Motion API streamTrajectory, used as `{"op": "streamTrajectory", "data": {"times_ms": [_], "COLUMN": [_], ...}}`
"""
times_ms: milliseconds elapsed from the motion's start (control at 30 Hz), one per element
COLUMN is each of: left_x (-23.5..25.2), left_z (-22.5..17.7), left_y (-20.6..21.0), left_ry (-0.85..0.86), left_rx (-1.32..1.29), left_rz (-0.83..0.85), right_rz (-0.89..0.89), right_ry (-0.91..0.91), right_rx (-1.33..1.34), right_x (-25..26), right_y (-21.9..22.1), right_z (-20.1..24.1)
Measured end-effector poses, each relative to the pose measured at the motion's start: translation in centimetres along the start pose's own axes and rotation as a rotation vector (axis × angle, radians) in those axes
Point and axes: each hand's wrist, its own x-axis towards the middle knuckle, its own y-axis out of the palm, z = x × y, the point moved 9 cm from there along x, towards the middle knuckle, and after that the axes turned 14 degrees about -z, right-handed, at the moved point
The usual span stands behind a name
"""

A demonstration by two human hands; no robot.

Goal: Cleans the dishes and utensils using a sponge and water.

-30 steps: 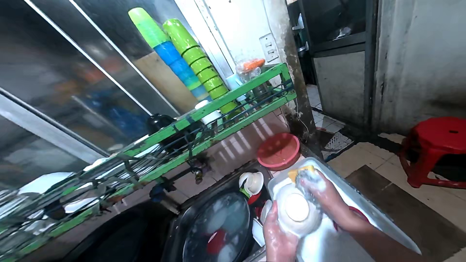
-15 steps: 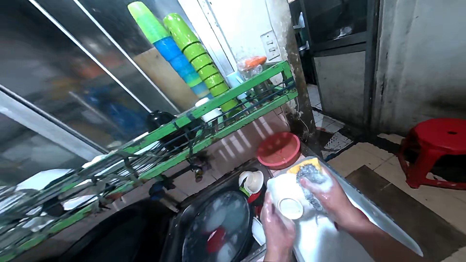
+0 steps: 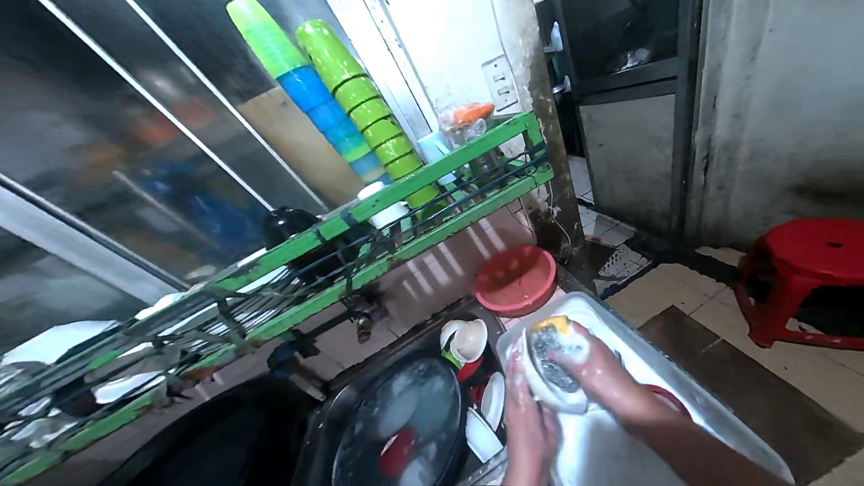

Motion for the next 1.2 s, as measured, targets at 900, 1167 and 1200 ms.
{"op": "streamTrajectory", "data": {"times_ms": [900, 1167, 1200], "left_x": [2.1, 4.5, 4.6], "left_z": [0.9, 1.1, 1.7], "left_y": [2.6, -0.2, -1.1], "left_ry": [-0.586, -0.21, -0.239], "left_rx": [-0.405, -0.285, -0.353], "left_rz": [0.353, 0.145, 0.112], "right_rz": [0.246, 0.26, 0.295], "right_ry": [-1.13, -0.111, -0.046], "right_rx": [-0.568, -0.008, 0.093], "right_x": [-1.6, -2.5, -2.5], "right_y": [1.3, 4.9, 4.9], "right_z": [4.8, 1.7, 1.2]}}
